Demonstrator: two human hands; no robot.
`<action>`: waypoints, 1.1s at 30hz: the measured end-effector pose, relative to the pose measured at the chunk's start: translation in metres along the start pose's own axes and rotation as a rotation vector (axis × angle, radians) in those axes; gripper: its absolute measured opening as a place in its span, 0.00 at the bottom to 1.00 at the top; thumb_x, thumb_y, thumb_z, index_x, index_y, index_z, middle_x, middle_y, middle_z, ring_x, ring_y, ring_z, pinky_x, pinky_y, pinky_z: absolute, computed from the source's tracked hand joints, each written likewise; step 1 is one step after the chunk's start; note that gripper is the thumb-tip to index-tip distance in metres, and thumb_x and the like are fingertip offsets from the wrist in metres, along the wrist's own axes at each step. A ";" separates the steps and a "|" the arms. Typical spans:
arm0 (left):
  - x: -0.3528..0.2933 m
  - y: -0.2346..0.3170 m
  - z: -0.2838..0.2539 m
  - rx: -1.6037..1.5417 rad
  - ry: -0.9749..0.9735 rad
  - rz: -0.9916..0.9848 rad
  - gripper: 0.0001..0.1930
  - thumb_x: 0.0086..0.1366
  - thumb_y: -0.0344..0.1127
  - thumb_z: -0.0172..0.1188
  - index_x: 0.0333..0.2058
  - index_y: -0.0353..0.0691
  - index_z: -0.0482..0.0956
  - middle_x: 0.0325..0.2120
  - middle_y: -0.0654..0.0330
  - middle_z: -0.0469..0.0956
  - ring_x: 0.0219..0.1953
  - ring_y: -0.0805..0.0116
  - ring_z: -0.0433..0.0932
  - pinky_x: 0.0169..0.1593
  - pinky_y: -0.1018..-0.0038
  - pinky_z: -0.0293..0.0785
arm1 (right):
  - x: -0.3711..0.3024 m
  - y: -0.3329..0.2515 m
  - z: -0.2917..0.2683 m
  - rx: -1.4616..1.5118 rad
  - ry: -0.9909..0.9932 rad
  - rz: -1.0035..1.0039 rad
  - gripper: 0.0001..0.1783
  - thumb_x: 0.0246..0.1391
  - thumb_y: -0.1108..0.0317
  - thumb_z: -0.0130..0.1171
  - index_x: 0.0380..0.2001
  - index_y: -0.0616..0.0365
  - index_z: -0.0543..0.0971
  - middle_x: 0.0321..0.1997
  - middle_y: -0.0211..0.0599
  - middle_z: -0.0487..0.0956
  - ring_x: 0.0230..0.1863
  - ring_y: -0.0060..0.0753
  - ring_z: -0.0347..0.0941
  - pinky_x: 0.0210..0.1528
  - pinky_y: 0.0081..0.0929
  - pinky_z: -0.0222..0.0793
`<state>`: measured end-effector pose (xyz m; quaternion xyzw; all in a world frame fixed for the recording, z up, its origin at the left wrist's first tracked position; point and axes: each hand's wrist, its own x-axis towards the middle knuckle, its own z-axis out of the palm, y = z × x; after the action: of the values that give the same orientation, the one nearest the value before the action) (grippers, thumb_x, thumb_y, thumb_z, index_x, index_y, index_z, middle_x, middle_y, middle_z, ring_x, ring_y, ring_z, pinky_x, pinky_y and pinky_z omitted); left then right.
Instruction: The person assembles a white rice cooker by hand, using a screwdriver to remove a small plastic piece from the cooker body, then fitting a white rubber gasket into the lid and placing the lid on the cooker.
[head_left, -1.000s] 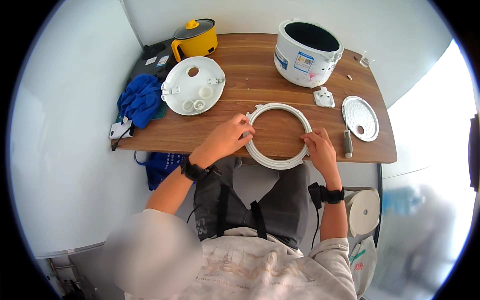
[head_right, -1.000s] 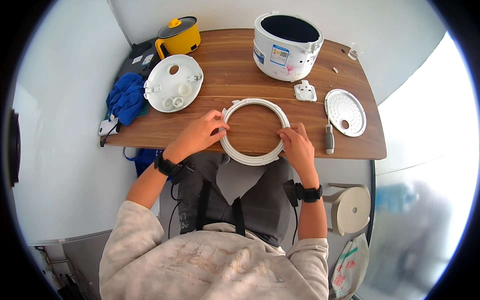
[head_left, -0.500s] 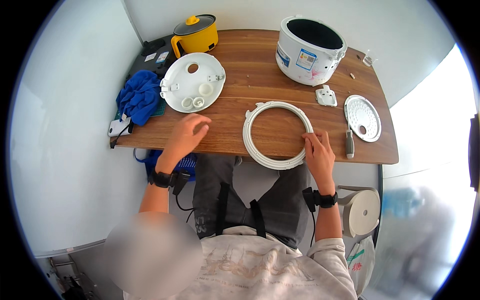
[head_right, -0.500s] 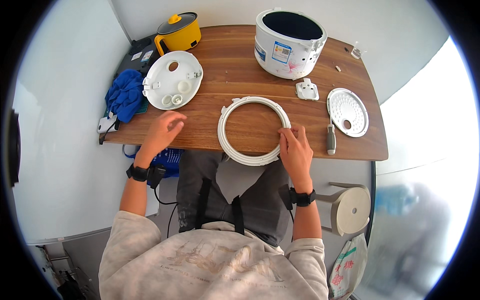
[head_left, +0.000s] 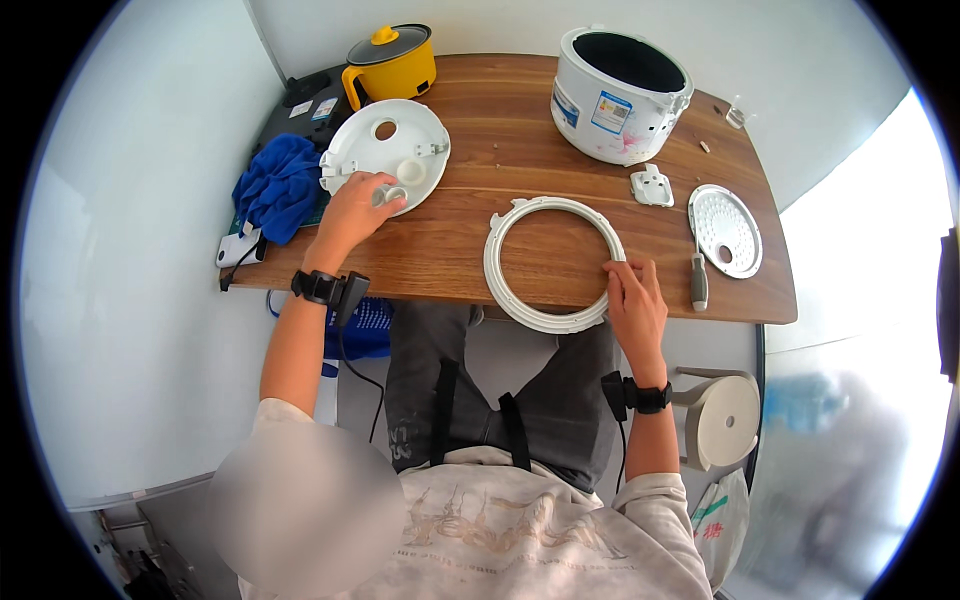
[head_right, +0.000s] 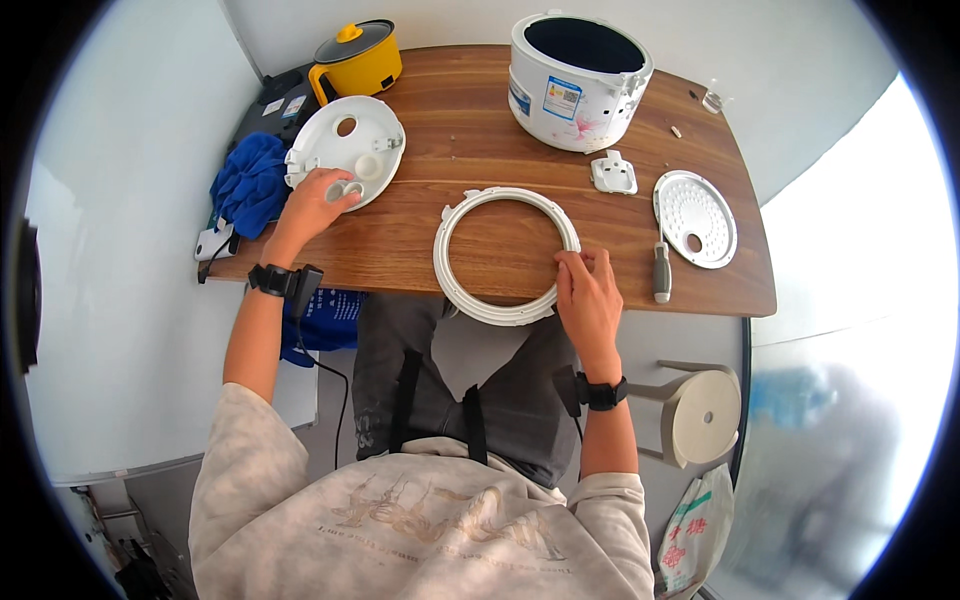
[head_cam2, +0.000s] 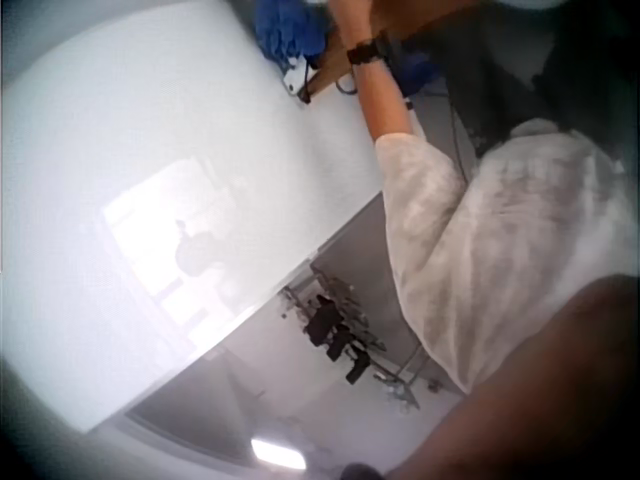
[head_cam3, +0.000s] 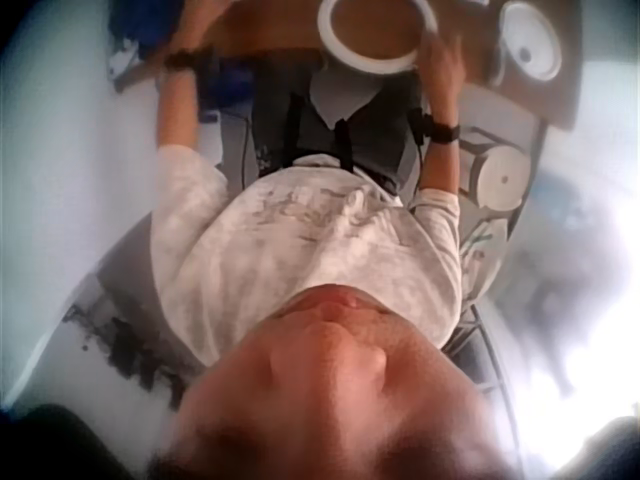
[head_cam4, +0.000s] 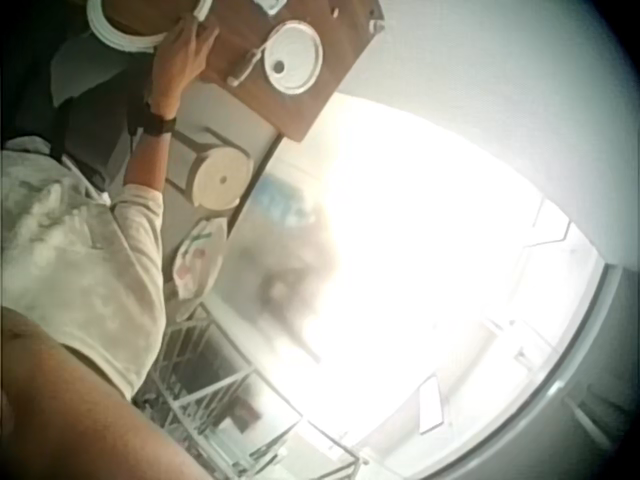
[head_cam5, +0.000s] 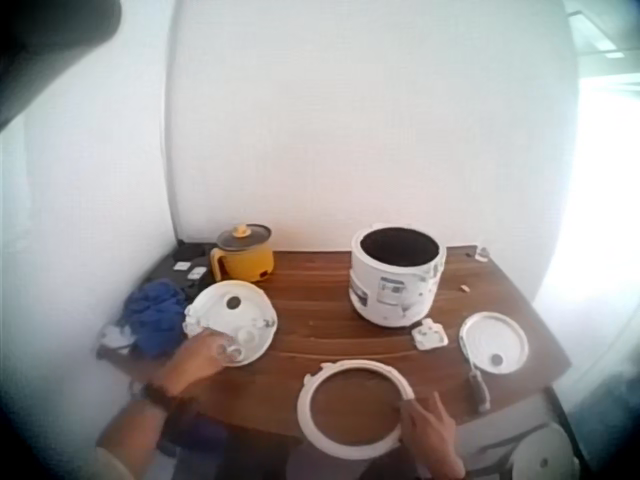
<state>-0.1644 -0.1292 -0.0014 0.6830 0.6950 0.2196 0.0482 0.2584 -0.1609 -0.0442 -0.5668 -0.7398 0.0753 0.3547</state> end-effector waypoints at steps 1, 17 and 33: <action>0.000 -0.002 0.003 0.017 -0.020 -0.015 0.17 0.63 0.45 0.67 0.48 0.46 0.81 0.44 0.52 0.79 0.49 0.52 0.79 0.54 0.63 0.74 | 0.000 0.000 0.000 -0.006 0.001 -0.002 0.07 0.61 0.69 0.59 0.40 0.48 0.82 0.44 0.36 0.76 0.43 0.42 0.78 0.39 0.38 0.75; 0.011 -0.012 0.014 -0.004 -0.015 0.015 0.15 0.59 0.40 0.67 0.41 0.40 0.79 0.39 0.50 0.81 0.42 0.50 0.80 0.47 0.61 0.76 | -0.001 -0.002 -0.002 0.003 0.004 -0.010 0.06 0.60 0.69 0.59 0.39 0.49 0.82 0.43 0.36 0.75 0.42 0.42 0.77 0.40 0.38 0.74; 0.013 -0.014 0.012 -0.089 0.008 0.020 0.15 0.58 0.33 0.67 0.42 0.39 0.74 0.39 0.48 0.83 0.43 0.48 0.82 0.46 0.62 0.78 | -0.002 -0.003 -0.003 0.007 0.021 -0.016 0.06 0.60 0.70 0.59 0.39 0.50 0.82 0.42 0.37 0.75 0.43 0.43 0.77 0.40 0.38 0.74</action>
<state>-0.1740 -0.1132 -0.0145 0.6863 0.6778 0.2534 0.0733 0.2581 -0.1643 -0.0419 -0.5604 -0.7402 0.0692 0.3650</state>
